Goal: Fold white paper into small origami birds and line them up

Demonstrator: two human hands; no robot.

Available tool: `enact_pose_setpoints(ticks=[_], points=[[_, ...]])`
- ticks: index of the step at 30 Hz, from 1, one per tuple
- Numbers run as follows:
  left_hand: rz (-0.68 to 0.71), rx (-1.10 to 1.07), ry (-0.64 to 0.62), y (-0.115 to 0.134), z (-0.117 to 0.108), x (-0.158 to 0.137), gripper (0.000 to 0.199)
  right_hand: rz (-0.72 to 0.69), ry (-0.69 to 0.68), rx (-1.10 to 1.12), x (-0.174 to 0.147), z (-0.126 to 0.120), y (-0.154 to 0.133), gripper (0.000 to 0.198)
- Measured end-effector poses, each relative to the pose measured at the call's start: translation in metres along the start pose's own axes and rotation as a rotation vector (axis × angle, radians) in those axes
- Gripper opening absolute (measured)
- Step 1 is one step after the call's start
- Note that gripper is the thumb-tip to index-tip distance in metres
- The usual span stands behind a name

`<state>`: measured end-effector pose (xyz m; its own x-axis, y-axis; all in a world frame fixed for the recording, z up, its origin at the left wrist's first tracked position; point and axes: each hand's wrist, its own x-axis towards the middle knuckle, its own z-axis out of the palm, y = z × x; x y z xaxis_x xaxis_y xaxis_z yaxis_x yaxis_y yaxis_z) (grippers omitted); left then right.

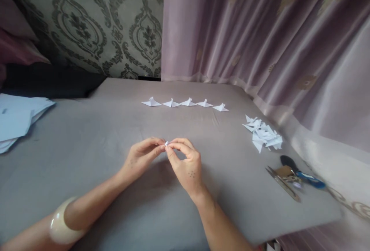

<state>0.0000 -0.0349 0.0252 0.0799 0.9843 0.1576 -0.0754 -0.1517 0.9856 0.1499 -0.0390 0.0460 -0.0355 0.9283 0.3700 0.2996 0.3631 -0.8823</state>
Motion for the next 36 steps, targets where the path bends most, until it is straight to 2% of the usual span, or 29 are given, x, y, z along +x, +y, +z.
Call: enact_pose_setpoints(ticks=[7, 10, 14, 16, 20, 23, 27, 30, 33, 36], points=[[0.112, 0.159, -0.054, 0.001, -0.002, 0.0, 0.01, 0.114, -0.017, 0.055, -0.001, 0.0, 0.001, 0.007], [0.165, 0.221, -0.067, 0.002, -0.002, -0.001, 0.01, 0.181, 0.019, 0.06, -0.002, 0.001, 0.003, 0.009], [0.168, 0.217, -0.081, -0.001, 0.0, -0.001, 0.009, 0.185, 0.071, 0.066, -0.002, 0.003, 0.007, 0.014], [0.118, 0.131, -0.041, -0.004, 0.002, -0.001, 0.008, 0.177, 0.095, 0.054, -0.003, 0.004, 0.009, 0.014], [-0.108, -0.091, -0.002, -0.007, 0.005, 0.0, 0.032, 0.153, 0.142, 0.016, -0.004, 0.005, 0.008, 0.013], [-0.277, -0.2, -0.061, -0.007, 0.004, 0.002, 0.03, 0.136, 0.157, 0.012, -0.005, 0.007, 0.007, 0.011], [-0.362, -0.28, -0.072, -0.005, 0.002, 0.004, 0.023, 0.129, 0.154, 0.022, -0.007, 0.007, 0.007, 0.012], [-0.317, -0.175, -0.024, -0.003, 0.002, 0.003, 0.022, 0.112, 0.121, 0.014, -0.006, 0.005, 0.01, 0.017], [-0.158, 0.011, 0.032, -0.004, 0.002, 0.001, 0.018, 0.033, 0.052, -0.043, -0.004, 0.001, 0.014, 0.019], [0.007, 0.241, 0.032, -0.008, 0.0, 0.0, 0.012, -0.092, 0.001, -0.138, -0.002, -0.003, 0.018, 0.012]])
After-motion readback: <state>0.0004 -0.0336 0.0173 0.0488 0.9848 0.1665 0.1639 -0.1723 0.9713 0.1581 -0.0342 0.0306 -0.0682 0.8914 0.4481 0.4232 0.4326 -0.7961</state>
